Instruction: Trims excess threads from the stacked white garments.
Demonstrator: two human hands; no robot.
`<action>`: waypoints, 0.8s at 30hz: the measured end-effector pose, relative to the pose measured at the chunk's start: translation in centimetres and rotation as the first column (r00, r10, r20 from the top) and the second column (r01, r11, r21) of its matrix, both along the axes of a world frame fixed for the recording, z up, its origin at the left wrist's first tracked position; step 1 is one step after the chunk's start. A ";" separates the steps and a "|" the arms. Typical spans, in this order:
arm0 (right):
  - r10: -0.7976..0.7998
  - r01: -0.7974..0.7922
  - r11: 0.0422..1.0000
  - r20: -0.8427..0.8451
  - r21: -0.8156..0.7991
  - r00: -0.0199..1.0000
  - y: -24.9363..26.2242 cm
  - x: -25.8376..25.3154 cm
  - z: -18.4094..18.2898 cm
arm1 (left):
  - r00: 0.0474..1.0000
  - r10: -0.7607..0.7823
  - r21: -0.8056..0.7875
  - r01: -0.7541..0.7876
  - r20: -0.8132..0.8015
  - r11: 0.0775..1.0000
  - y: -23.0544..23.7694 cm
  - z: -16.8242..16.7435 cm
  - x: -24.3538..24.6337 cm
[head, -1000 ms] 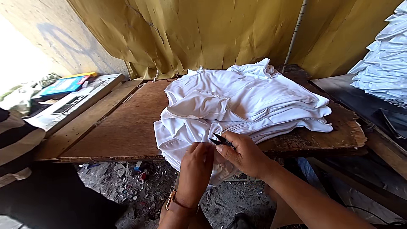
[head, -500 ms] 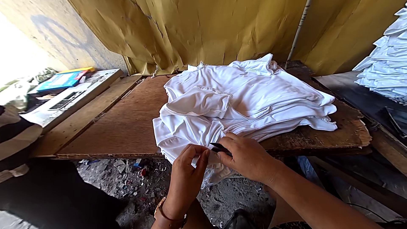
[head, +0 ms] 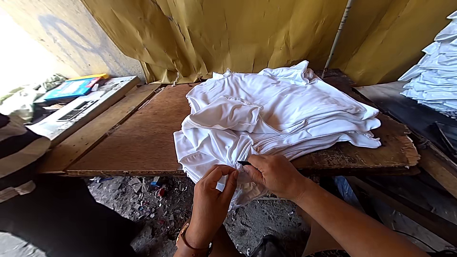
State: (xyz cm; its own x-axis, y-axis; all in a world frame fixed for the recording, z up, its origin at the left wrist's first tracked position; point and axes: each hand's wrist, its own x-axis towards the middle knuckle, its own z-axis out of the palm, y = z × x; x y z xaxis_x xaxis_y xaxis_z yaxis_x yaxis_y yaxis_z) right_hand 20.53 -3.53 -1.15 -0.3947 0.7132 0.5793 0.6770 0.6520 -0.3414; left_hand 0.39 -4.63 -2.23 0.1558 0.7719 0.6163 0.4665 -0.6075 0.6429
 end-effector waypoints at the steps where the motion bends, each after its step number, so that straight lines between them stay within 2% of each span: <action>1: 0.011 -0.014 0.996 -0.035 -0.091 0.999 0.0 0.1 0.4 | 0.999 -0.007 -0.027 0.007 0.034 1.000 0.0 0.1 -0.1; 4: 0.072 -0.119 0.916 -0.135 -0.383 0.988 0.0 1.0 1.9 | 0.985 -0.014 -0.155 0.042 0.174 0.987 -0.3 0.6 -0.5; 7: 0.130 -0.199 0.821 -0.163 -0.536 0.978 0.2 2.0 3.3 | 0.981 0.010 -0.193 0.029 0.195 0.981 -0.2 0.6 -0.5; 10: 0.121 -0.295 0.797 -0.339 -0.528 0.933 0.0 2.4 3.5 | 0.997 0.024 -0.149 -0.013 0.072 0.989 -0.2 0.4 -0.6; 13: 0.106 -0.347 0.836 -0.496 -0.425 0.862 -0.2 2.1 3.2 | 1.000 0.026 -0.087 -0.027 -0.010 0.996 -0.3 0.5 -0.5; 17: 0.098 -0.286 0.866 -0.421 -0.411 0.902 0.0 1.7 2.8 | 0.991 0.086 -0.074 -0.094 -0.103 0.993 -0.6 1.4 0.1; 21: 0.015 -0.291 0.809 -0.477 -0.511 0.879 0.0 1.5 2.6 | 0.937 0.218 0.013 -0.223 -0.272 0.975 -0.3 2.0 1.9; 24: -0.014 -0.310 0.774 -0.505 -0.552 0.863 0.0 1.5 2.7 | 0.919 0.224 0.060 -0.216 -0.326 0.975 0.1 1.8 2.3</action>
